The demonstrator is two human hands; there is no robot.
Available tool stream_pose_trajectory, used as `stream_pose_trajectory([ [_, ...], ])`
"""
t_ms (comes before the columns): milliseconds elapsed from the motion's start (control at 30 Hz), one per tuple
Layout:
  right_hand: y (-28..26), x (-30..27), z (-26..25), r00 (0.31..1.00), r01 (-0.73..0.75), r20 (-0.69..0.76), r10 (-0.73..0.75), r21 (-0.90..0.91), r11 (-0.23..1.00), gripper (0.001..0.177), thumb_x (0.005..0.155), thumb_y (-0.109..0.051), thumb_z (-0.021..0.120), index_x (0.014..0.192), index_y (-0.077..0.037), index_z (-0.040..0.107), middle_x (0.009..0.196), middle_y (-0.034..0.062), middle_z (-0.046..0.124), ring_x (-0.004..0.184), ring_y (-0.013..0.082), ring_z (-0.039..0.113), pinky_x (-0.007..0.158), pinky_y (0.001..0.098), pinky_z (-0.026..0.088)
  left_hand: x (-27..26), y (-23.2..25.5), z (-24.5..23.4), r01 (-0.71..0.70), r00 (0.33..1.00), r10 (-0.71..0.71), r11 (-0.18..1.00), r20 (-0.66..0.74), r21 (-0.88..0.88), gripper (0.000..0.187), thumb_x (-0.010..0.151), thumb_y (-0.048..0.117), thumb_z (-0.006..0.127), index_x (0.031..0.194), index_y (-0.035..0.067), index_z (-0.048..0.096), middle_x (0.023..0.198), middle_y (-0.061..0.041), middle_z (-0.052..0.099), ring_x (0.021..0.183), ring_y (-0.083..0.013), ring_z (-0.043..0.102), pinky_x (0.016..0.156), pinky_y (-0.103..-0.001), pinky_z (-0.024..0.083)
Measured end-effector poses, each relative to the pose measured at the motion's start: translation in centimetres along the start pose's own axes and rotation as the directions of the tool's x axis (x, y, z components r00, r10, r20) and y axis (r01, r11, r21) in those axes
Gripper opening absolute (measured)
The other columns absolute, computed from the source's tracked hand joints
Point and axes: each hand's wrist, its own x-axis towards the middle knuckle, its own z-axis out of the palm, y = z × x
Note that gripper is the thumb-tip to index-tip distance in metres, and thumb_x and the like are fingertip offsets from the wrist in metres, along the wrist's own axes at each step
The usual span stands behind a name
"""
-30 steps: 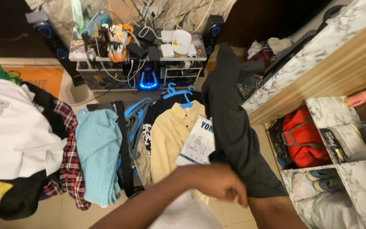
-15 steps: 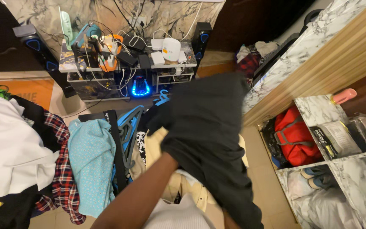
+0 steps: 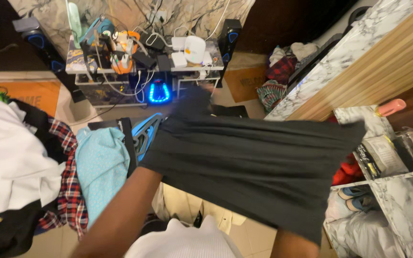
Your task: The person sorts through various items of clothing, unfolded and in packages, placing them onto shelves and then unfolding a black garment on a table.
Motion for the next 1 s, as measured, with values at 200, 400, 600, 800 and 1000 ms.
stream_pose_trajectory([
  [200,-0.2,1.3,3.6,0.996,-0.002,0.092,-0.002,0.038,0.999,0.044,0.096,-0.005,0.064,0.139,0.001,0.065,0.11,0.0076,0.068,0.098,0.0161,0.065,0.086,0.0307,0.054,0.1,2.2,-2.4,0.018,0.999,-0.019,1.0,-0.028,-0.012,0.035,0.099,0.025,0.054,0.131,0.012,0.057,0.131,-0.012,0.06,0.102,-0.025,0.062,0.086,-0.035,0.05],
  [400,-0.2,2.3,8.4,0.967,-0.034,0.254,0.014,0.075,0.997,0.046,0.096,-0.005,0.065,0.142,0.001,0.064,0.109,0.0075,0.067,0.098,0.016,0.065,0.086,0.0311,0.054,2.7,1.4,-6.7,0.065,0.992,-0.069,0.997,-0.11,-0.039,0.029,0.099,0.022,0.051,0.127,0.014,0.059,0.125,-0.01,0.063,0.092,-0.0232,0.066,0.078,-0.034,0.054],
  [600,-0.8,2.7,7.5,0.852,-0.088,0.524,-0.004,0.15,0.985,0.049,0.095,-0.006,0.066,0.144,0.001,0.063,0.109,0.0074,0.067,0.098,0.0159,0.065,0.086,0.0315,0.055,0.1,-3.7,-14.6,0.216,0.932,-0.229,0.973,-0.281,-0.075,0.026,0.1,0.019,0.047,0.122,0.016,0.061,0.12,-0.008,0.065,0.083,-0.0214,0.069,0.07,-0.033,0.059],
  [800,-4.2,0.0,-3.4,0.961,0.209,-0.178,-0.211,-0.03,0.978,0.032,0.102,-0.012,0.061,0.133,-0.005,0.062,0.117,0.0016,0.068,0.106,0.0104,0.068,0.098,0.0268,0.055,-10.5,-0.8,-32.4,0.324,0.891,-0.296,0.946,-0.345,0.026,0.017,0.109,0.015,0.048,0.112,0.007,0.063,0.103,-0.016,0.058,0.069,-0.0207,0.061,0.057,-0.033,0.054],
  [1000,-9.3,0.0,-8.5,0.993,-0.097,0.009,0.115,-0.469,0.878,0.04,0.095,-0.012,0.063,0.134,-0.005,0.066,0.101,0.0057,0.071,0.094,0.0174,0.066,0.088,0.0352,0.049,-12.7,6.9,-31.6,0.521,0.845,-0.534,0.834,0.027,0.183,0.011,0.094,0.015,0.063,0.104,0.011,0.066,0.091,-0.002,0.063,0.064,-0.016,0.06,0.06,-0.027,0.054],
])
